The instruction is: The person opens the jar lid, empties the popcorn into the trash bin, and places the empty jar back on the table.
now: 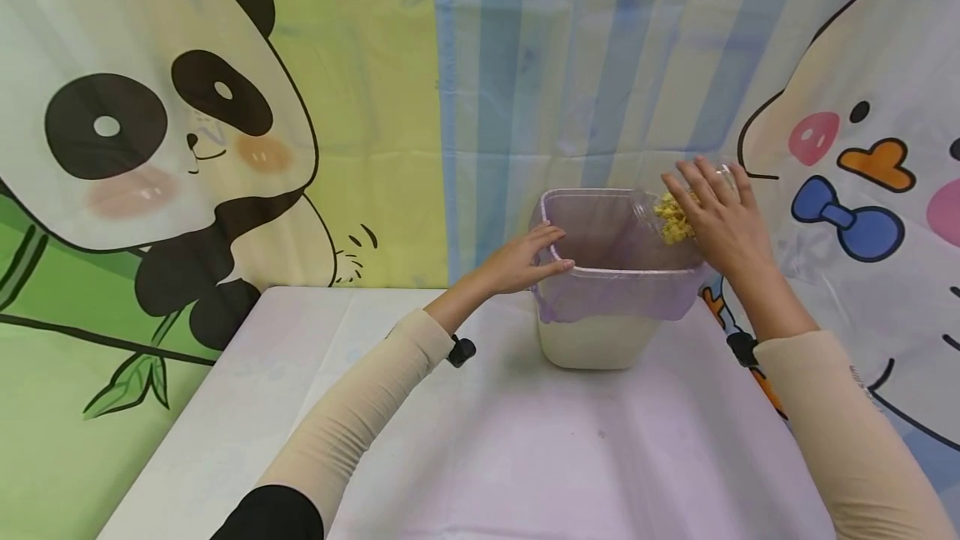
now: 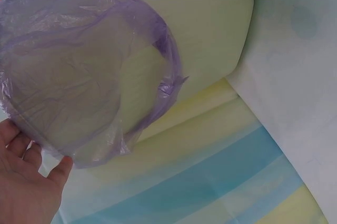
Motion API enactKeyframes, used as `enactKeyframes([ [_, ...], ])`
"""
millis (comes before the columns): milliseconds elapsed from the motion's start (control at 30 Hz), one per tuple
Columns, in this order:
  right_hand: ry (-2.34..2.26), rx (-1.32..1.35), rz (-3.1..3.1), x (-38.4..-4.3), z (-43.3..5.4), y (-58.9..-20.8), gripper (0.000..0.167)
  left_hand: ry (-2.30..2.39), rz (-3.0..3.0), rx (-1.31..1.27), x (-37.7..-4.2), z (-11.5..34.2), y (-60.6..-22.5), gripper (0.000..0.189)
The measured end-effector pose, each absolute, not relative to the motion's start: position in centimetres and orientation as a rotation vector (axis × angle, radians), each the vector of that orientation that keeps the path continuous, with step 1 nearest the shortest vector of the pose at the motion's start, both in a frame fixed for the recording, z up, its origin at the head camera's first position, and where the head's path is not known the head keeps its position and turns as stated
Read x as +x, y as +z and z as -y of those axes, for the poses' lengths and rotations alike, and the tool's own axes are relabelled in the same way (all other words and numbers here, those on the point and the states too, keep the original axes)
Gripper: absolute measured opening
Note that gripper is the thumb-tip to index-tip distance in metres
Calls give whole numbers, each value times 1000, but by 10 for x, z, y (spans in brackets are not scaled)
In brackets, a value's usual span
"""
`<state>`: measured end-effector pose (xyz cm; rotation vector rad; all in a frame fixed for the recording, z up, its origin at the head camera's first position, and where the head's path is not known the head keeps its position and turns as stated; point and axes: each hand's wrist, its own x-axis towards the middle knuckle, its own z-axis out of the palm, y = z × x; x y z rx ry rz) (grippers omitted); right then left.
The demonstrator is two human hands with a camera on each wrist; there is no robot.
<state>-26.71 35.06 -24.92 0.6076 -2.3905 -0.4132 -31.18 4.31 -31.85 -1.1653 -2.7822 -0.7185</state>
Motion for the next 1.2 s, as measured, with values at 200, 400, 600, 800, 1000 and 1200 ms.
enactKeyframes([
  [200, -516, 624, 2422, -266, -349, -244, 115, -722, 2784, -1164, -312, -43, -319, 70],
  [400, -567, 637, 2417, -265, -346, -241, 119, -710, 2779, -1167, -311, -43, -318, 70],
  [600, -591, 656, 2403, -266, -342, -238, 114, -716, 2775, -1173, -311, -43, -319, 70],
  [800, -688, 702, 2362, -267, -337, -235, 122, -722, 2771, -1159, -312, -42, -319, 70],
  [1000, -762, 768, 2218, -267, -334, -234, 119, -712, 2772, -1161, -312, -42, -319, 71],
  [1200, -896, 806, 2110, -268, -328, -236, 120, -725, 2781, -1157, -312, -42, -319, 71],
])
